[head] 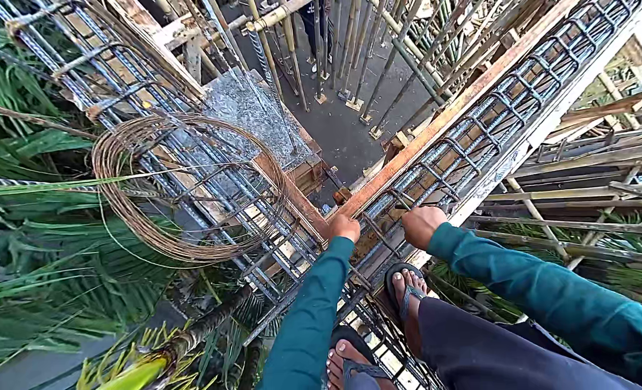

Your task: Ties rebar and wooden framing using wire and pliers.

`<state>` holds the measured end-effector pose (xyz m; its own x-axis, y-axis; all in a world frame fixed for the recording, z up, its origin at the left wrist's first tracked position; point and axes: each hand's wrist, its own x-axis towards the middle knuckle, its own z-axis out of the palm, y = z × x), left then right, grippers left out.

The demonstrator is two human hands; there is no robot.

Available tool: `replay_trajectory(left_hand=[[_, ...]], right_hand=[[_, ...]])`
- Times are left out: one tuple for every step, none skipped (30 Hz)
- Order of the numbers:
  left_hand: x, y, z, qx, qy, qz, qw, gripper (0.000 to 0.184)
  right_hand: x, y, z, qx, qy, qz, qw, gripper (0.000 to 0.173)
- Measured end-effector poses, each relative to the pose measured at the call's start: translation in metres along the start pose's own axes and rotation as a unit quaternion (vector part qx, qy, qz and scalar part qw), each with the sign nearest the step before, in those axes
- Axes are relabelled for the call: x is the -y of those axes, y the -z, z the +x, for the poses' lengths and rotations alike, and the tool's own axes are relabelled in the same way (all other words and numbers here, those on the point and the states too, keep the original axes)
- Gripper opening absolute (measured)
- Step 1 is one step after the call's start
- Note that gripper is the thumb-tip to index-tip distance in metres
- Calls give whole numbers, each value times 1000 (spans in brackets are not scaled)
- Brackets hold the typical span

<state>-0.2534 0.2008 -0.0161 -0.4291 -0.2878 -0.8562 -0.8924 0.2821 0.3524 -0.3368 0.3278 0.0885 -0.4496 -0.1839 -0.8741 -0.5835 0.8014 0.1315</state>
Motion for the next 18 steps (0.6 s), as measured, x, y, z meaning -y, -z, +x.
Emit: replay_trajectory(left_hand=[[1,-1,2,-2,2,-3,1000,32],[3,-2,4,-5,3,-4,1000,33],[3,-2,5,-6,4,-3,1000,34],[3,-1,5,-6,6,-3,1000,34],[2,0,3,-7,8,-3,1000,34],[1,0,2,-7,11,1,1000,35],[0,1,1,-8,13,2,1000,35],[-1,1,0,-7,18,0,1000,35],[-1,1,0,-9,23,-1,1000,35],[-1,1,-1,-13,27,-2,1000,35],[-1,0,-1,-20,28,-2,999,34],[0,-1,-2,-25,28,-1,999,34],[0,-2,-3,-28,27,4,999,34],[-1,-1,-4,-31,27,7,999,34],[-3,0,-5,-34,26,9,999,34],[-3,0,-6,-38,24,7,999,34],[-3,0,-6,-41,20,4,999,34],[-3,-1,-5,-45,17,1,999,33]], right_hand=[[7,0,-2,7,2,-6,1000,20],[14,0,-2,9,5,-10,1000,20],[21,0,-1,10,8,-10,1000,21],[26,-1,1,10,11,-10,1000,21],[28,-1,4,11,15,-5,1000,21],[27,-2,7,7,17,8,1000,22],[23,-2,12,-8,20,25,999,22],[18,-2,17,-35,21,48,998,24],[12,-2,22,-67,19,72,995,25],[7,-2,27,-95,15,94,991,26],[3,-2,31,-112,12,115,987,26],[1,-4,34,-118,12,130,984,26],[1,-9,36,-115,16,146,983,27],[0,-15,39,-102,15,165,981,30],[-4,-20,42,-92,14,187,978,32],[-9,-25,44,-85,15,214,973,31],[-14,-30,47,-81,23,233,969,31],[-19,-34,48,-75,31,234,969,29]])
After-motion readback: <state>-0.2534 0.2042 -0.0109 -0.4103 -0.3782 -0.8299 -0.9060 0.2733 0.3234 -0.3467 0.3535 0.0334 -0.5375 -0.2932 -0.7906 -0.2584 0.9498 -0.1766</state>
